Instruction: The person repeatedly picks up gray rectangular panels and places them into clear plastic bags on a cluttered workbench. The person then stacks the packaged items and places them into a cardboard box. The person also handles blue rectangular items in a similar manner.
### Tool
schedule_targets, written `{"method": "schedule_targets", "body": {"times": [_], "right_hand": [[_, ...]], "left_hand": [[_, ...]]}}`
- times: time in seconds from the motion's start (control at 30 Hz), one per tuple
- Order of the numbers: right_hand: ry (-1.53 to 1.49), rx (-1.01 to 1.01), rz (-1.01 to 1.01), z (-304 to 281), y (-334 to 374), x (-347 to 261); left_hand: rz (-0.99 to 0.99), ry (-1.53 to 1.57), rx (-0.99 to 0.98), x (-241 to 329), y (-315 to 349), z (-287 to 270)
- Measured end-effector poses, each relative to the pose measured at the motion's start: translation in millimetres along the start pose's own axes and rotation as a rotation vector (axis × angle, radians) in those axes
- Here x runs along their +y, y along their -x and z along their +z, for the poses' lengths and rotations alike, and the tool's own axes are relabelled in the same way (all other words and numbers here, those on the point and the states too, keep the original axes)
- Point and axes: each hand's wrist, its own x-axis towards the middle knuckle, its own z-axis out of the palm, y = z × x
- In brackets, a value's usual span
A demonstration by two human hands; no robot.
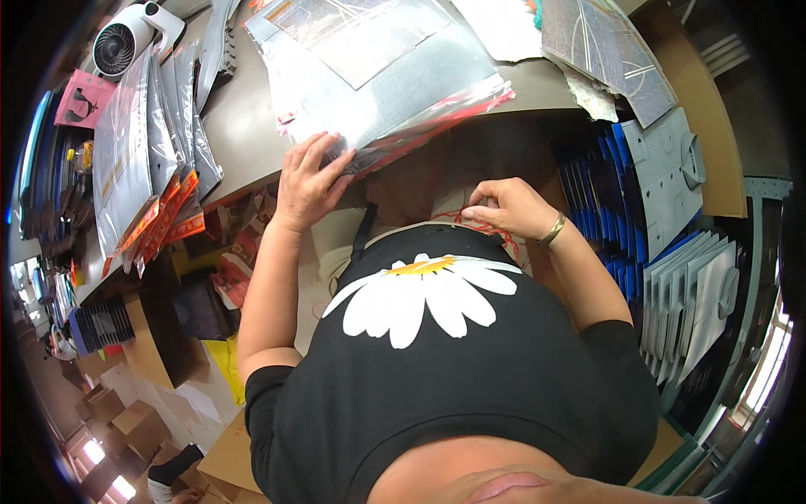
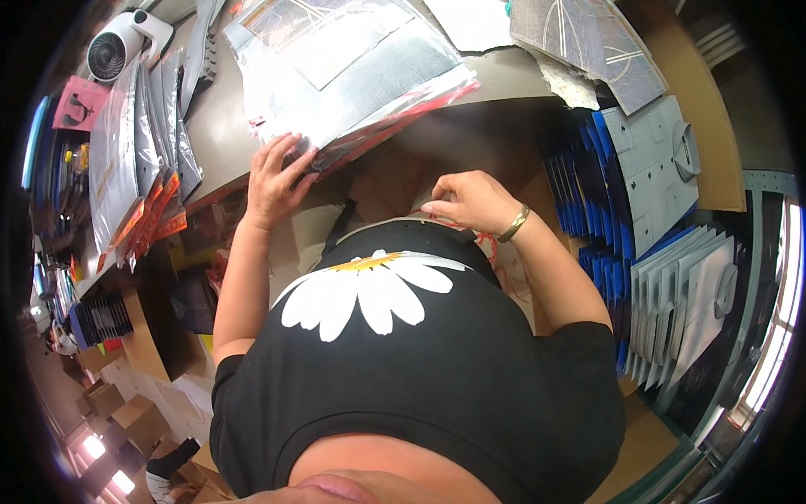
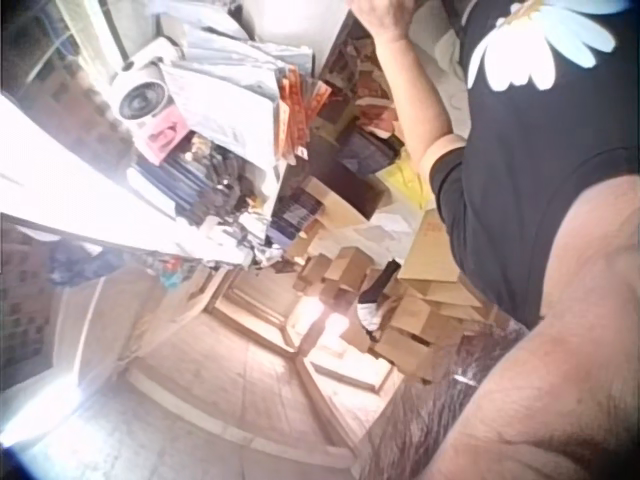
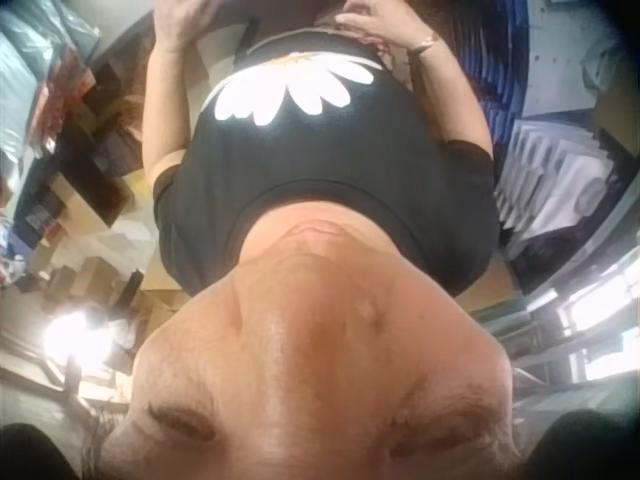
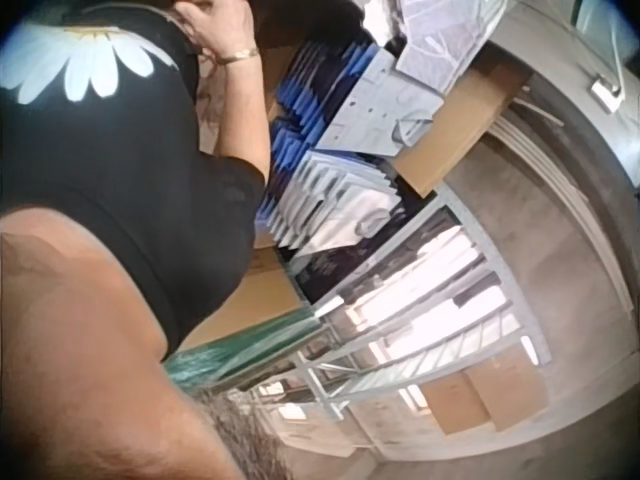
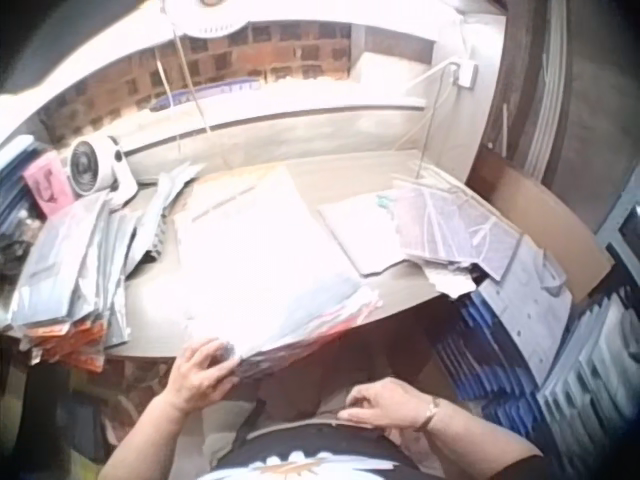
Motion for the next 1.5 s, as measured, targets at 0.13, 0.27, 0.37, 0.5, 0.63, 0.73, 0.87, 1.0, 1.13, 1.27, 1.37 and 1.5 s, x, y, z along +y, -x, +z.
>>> {"method": "schedule_targets", "body": {"times": [0.13,0.27,0.37,0.5,0.63,0.73,0.87,1.0,1.13,1.27,1.37,1.5], "right_hand": [[-0.087,-0.048,0.063,4,-3,4],[-0.258,0.117,-0.08,10,-16,9],[-0.385,0.115,-0.085,13,-26,11],[-0.595,0.049,0.002,9,-33,-5],[-0.855,0.082,-0.046,9,-49,-15],[-1.107,0.102,-0.073,7,-67,-26],[-1.342,0.217,-0.194,-5,-92,-35],[-1.503,0.381,-0.245,-12,-132,-23],[-1.44,0.384,-0.244,-29,-140,-16],[-1.224,0.489,-0.422,-35,-138,-54],[-1.137,0.505,-0.552,-37,-124,-87],[-0.959,0.545,-0.716,-45,-103,-135]], "left_hand": [[0.017,0.031,0.104,-3,7,8],[-0.113,0.216,0.214,0,5,8],[-0.157,0.308,0.235,2,4,5],[-0.331,0.523,0.304,2,11,5],[-0.499,0.758,0.441,7,8,-5],[-0.566,0.875,0.525,10,2,-12],[-0.593,0.866,0.565,9,-1,-25],[-0.712,0.687,0.542,9,8,-37],[-0.698,0.819,0.624,-3,9,-19],[-0.819,0.862,0.73,-5,16,-3],[-0.802,0.553,0.617,-6,17,-2],[-0.843,0.266,0.578,-33,26,-18]]}}
